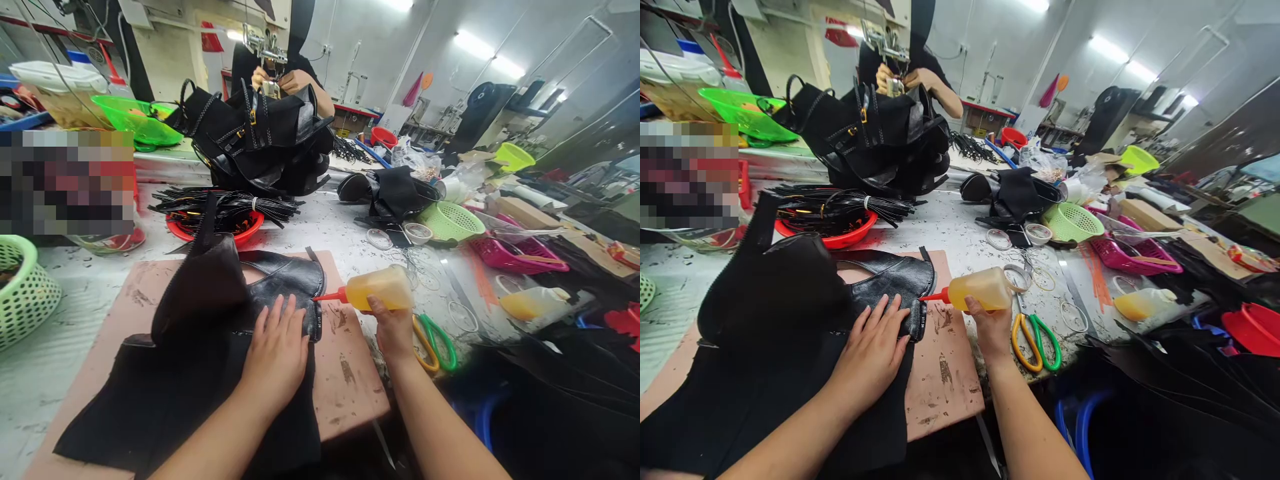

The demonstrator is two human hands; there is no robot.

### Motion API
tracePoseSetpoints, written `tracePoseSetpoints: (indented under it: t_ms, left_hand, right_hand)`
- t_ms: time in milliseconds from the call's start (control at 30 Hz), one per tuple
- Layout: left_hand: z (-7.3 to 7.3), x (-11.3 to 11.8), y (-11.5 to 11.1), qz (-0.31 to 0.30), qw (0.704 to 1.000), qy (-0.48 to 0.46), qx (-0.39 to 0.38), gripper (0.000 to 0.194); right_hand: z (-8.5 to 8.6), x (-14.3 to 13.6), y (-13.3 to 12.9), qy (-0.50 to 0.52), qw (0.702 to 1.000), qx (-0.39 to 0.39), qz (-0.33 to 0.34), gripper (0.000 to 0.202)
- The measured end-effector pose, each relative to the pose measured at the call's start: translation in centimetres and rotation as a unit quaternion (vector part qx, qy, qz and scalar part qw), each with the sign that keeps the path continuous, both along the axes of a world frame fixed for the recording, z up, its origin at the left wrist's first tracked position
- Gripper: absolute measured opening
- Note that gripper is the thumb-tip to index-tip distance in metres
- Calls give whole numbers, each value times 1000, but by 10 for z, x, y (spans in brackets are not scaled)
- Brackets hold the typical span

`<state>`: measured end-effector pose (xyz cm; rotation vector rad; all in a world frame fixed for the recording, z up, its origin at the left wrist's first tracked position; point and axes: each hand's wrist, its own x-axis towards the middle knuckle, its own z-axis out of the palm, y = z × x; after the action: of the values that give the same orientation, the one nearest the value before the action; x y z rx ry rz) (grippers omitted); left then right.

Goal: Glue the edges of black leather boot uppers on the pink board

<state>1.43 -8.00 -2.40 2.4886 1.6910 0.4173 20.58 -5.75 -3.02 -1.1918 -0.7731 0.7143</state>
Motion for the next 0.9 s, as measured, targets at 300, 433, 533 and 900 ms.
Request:
tracePoseSetpoints:
  t_ms: [300,433,533,900]
  left_hand:
    - [1,1,-1,1,1000,-8,-9,35]
    - [2,1,-1,1,1000,-9,-14,36]
    - [4,1,0,-2,999,-12,-29,38]
    - [13,-13,8,-80,985,8,-150,65]
  right_hand:
    - [1,2,-8,-40,999,5,15,53]
    - [2,1,-11,-64,998,10,5,55]
    - [0,2,-13,-75,997,5,-2,58]
    - [-4,5,-31,-72,997,5,16,54]
